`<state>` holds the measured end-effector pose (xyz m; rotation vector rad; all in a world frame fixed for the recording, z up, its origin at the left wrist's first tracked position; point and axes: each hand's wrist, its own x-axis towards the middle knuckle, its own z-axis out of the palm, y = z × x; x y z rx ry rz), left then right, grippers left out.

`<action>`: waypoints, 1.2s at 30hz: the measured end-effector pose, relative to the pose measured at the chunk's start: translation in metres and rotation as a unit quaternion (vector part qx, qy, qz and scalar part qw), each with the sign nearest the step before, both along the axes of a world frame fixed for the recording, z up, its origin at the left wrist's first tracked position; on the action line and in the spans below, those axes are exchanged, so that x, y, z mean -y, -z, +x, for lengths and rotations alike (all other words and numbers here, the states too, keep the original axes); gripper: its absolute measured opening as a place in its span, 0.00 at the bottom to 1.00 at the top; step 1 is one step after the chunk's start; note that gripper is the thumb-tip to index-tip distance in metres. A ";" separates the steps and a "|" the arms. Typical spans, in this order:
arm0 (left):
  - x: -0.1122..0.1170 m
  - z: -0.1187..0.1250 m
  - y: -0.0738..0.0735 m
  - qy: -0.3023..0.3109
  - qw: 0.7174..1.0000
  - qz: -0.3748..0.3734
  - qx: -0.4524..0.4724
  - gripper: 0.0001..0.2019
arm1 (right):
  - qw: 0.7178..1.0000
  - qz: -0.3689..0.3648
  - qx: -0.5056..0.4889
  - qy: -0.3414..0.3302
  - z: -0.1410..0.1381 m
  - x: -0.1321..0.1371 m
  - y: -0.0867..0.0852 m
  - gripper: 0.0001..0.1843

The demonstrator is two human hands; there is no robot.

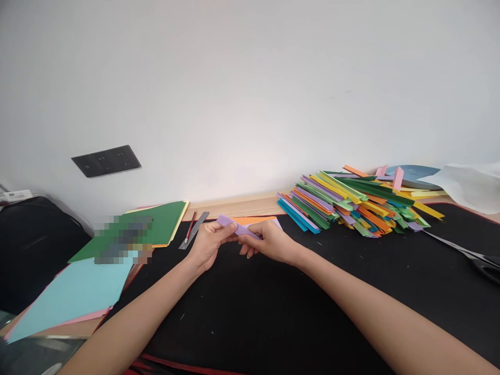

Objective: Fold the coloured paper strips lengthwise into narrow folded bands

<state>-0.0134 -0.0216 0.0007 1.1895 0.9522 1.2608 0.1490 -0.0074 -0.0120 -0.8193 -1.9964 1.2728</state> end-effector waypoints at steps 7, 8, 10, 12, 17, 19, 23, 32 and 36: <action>-0.003 -0.001 0.000 -0.022 1.000 -0.013 0.015 0.13 | 1.000 0.000 0.011 0.006 0.000 -0.002 0.002 0.19; -0.003 -0.002 -0.001 -0.032 0.999 -0.018 0.016 0.13 | 1.000 0.000 0.012 0.008 0.000 -0.002 0.002 0.19; -0.003 -0.002 -0.002 -0.043 0.999 -0.024 0.014 0.14 | 1.000 -0.001 0.012 0.012 -0.001 -0.001 0.002 0.19; -0.003 -0.002 -0.002 -0.042 0.999 -0.026 0.010 0.15 | 1.000 -0.003 0.012 0.014 -0.001 -0.001 0.002 0.19; -0.002 -0.002 -0.003 -0.041 0.999 -0.024 0.000 0.15 | 1.000 -0.005 0.010 0.011 0.000 -0.001 0.001 0.19; -0.002 -0.002 -0.003 -0.040 0.999 -0.022 -0.002 0.15 | 1.000 -0.007 0.011 0.011 0.000 0.000 0.001 0.18; -0.001 -0.002 -0.003 -0.037 0.999 -0.016 -0.006 0.15 | 1.000 -0.009 0.014 0.012 -0.001 0.000 0.000 0.17; -0.002 -0.003 -0.003 -0.041 0.999 -0.019 -0.012 0.15 | 1.000 -0.013 0.017 0.014 -0.002 0.002 0.000 0.17; -0.006 -0.008 -0.002 -0.048 0.998 -0.014 -0.030 0.15 | 0.999 -0.002 0.022 0.033 -0.003 0.002 -0.001 0.16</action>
